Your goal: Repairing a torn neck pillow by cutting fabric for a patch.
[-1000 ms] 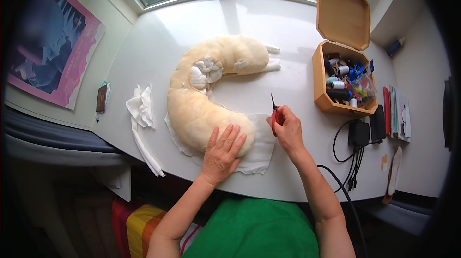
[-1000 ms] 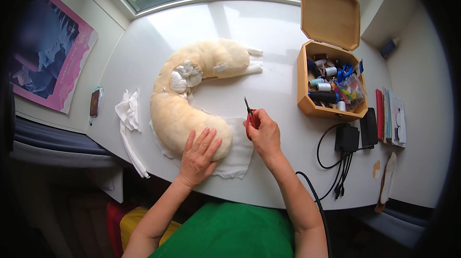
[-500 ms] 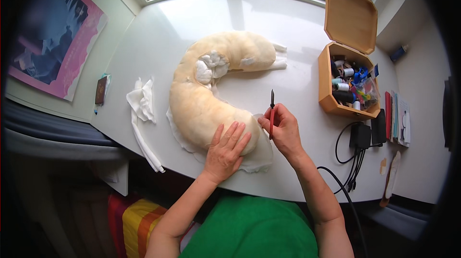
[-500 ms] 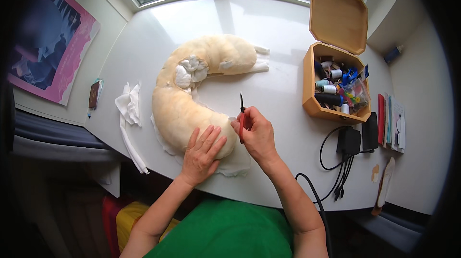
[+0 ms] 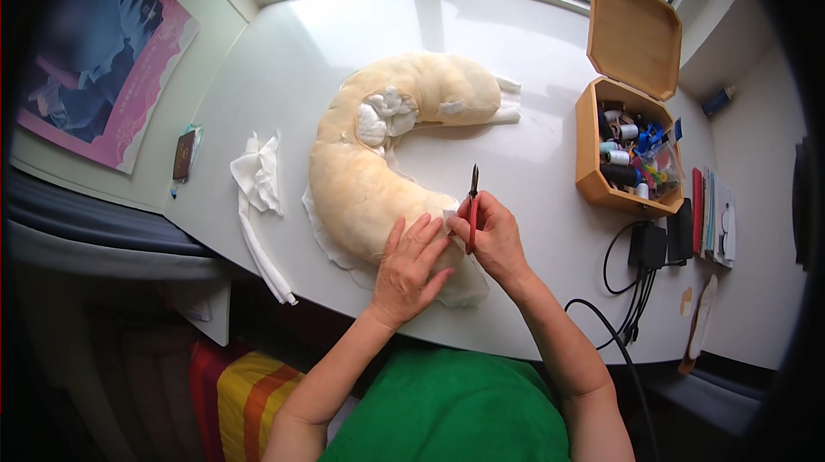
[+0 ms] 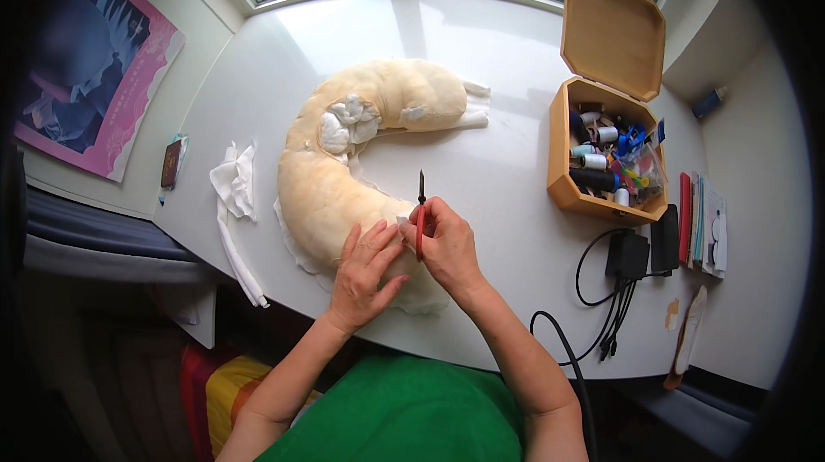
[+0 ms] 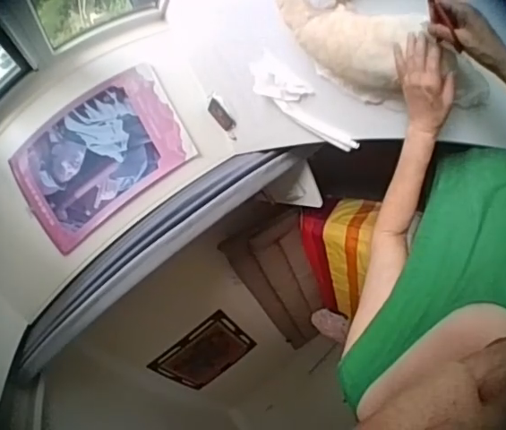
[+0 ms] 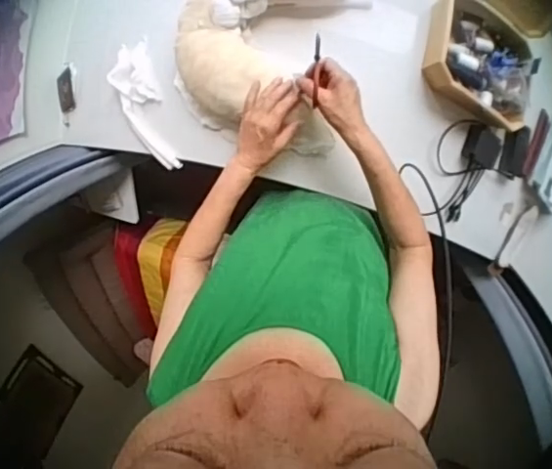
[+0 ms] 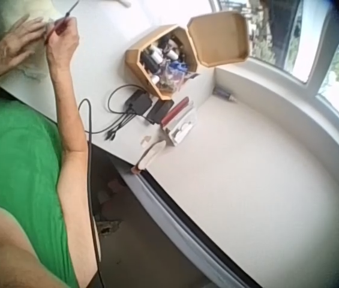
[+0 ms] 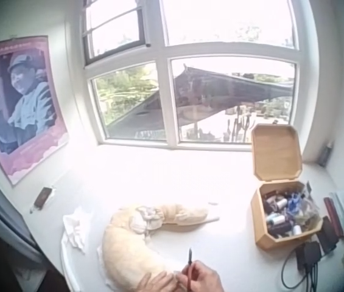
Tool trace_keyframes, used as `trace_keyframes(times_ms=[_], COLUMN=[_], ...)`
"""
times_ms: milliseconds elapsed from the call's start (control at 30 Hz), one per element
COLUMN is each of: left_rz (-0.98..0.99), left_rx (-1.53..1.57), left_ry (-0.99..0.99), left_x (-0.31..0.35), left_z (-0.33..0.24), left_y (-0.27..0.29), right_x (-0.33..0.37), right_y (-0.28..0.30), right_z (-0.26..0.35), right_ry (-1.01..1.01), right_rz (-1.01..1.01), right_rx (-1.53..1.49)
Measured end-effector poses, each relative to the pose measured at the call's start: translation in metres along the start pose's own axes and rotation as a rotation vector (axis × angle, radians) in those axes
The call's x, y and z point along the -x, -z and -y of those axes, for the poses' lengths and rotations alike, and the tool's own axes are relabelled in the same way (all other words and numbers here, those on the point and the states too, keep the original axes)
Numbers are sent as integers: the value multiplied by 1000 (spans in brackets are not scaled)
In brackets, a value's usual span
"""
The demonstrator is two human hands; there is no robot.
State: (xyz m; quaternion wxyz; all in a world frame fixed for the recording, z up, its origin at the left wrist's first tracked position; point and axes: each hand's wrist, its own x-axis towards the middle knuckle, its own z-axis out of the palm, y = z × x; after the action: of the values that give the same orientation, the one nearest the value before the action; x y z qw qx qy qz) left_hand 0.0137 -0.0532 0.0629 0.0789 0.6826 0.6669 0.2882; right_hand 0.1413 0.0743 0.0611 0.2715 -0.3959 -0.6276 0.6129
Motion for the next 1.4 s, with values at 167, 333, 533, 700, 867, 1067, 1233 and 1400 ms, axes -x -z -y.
trace_keyframes(times_ms=[167, 333, 533, 700, 867, 1067, 1233, 1400], left_rz=[-21, -25, -83, -44, 146, 136, 6, -61], left_rx=[2, -3, -70, -38, 15, 125, 143, 91], left_ry=[21, 8, -46, -173, -153, -205, -116, -92], left_x=[-1, 1, 11, 42, 65, 83, 85, 83], left_z=[-1, 0, -15, -36, -46, -54, -62, -66], left_y=[-2, -5, -5, -19, -33, -33, -32, -33], right_x=[0, -2, 11, 51, 86, 105, 124, 136], right_y=[3, 26, 67, 64, 56, 73, 79, 75], right_z=[-5, -15, -23, -26, -53, -38, -40, -49], right_ry=[-1, -5, -30, -79, -155, -361, -457, -502], right_rz=[-7, -134, -376, -217, 39, 0, 115, 197], right_rx=[-13, -82, 126, 75, 144, -11, -127, -250])
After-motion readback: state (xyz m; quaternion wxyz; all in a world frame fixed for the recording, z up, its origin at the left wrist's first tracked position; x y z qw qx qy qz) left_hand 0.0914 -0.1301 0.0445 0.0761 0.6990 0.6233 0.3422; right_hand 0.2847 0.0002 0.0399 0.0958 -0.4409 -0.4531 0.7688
